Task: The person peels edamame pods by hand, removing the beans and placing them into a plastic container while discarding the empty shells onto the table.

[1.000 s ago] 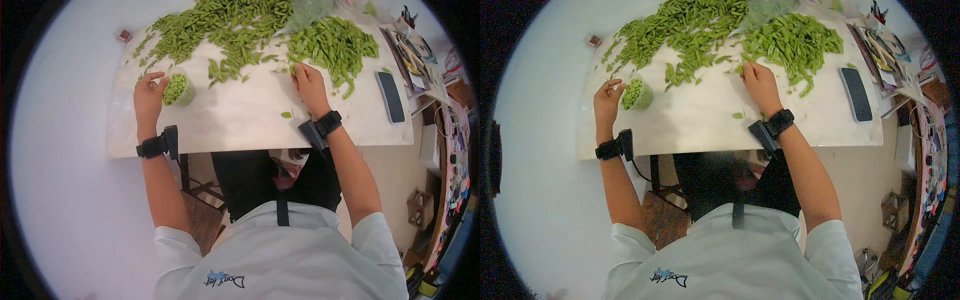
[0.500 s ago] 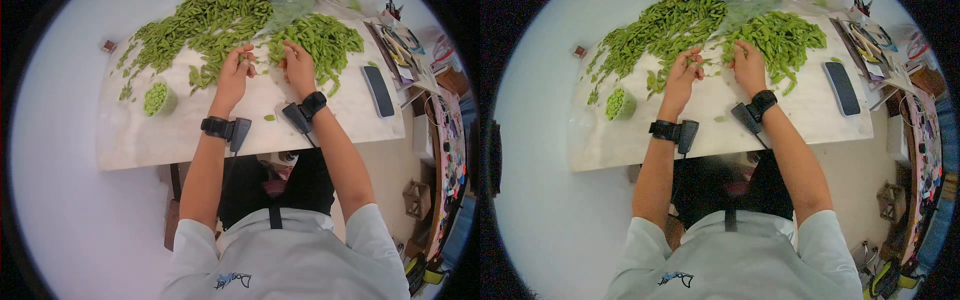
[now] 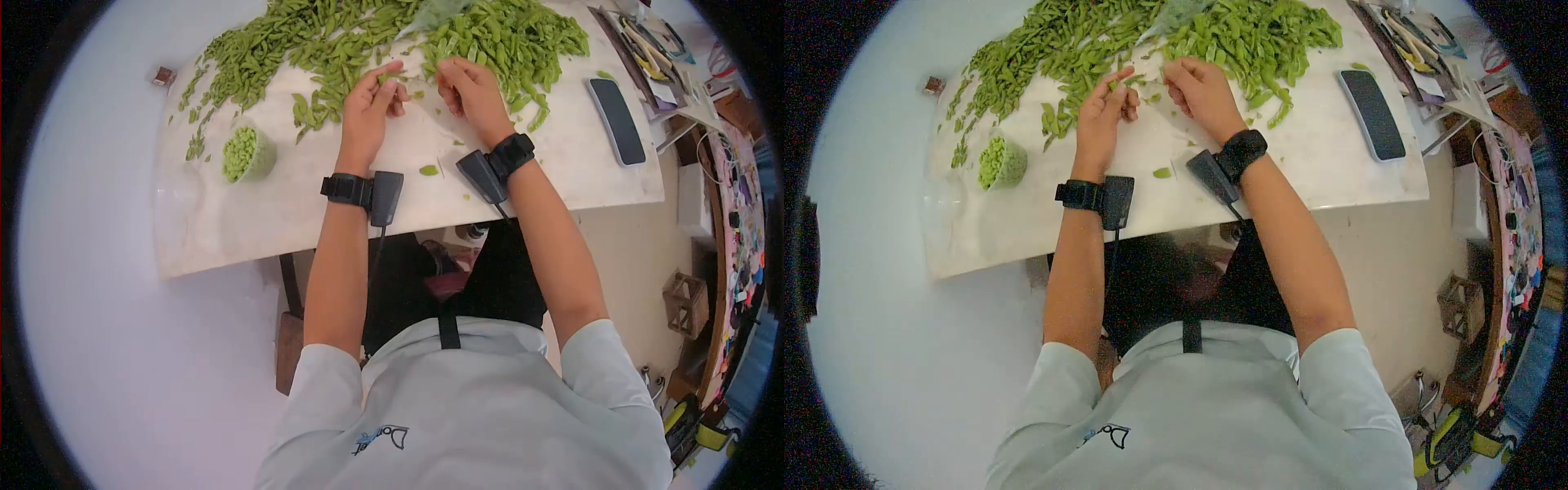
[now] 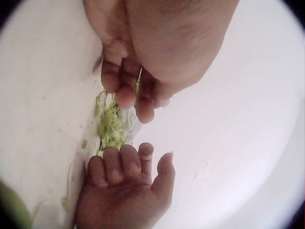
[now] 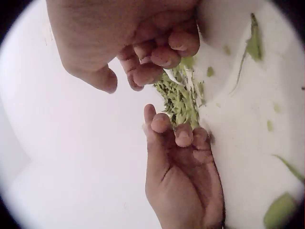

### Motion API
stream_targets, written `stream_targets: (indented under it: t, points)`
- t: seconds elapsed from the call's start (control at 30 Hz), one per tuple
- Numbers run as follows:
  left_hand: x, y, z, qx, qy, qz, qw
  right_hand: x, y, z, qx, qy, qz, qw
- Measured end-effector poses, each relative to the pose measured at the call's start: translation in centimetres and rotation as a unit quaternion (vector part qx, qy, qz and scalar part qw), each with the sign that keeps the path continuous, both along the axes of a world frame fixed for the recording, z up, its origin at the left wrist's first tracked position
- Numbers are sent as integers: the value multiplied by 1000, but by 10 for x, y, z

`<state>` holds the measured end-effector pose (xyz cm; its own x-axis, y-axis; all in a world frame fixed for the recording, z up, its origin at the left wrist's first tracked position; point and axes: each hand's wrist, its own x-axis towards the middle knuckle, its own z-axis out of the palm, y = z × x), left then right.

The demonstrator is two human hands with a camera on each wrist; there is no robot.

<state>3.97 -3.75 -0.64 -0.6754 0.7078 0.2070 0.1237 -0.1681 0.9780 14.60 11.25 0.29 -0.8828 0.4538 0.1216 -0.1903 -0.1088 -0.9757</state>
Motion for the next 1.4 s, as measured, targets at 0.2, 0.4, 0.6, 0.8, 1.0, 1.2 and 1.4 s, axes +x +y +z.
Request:
stream_targets:
  t: [0.2, 0.4, 0.6, 0.8, 1.0, 1.2, 1.4]
  points:
    - [2, 4, -5, 0, 23, -21, 1000, -5, -4, -4, 109, -10, 18, 994]
    - [9, 1, -3, -49, 45, 20, 998, -3, -6, -3, 133, -2, 55, 990]
    - [2, 1, -11, -13, 98, 57, 994, -1, -7, 0, 148, -30, 44, 988]
    - [5, -1, -9, -33, 72, 56, 995, -1, -6, -1, 144, -24, 40, 988]
    - [8, 0, -5, -40, 51, 46, 997, -1, -6, -1, 145, -23, 39, 988]
    - [7, 0, -8, -49, 60, 43, 996, -2, -3, -5, 145, -21, 52, 988]
    - [10, 0, -6, -43, 118, 34, 991, -2, -3, -11, 155, -1, 44, 987]
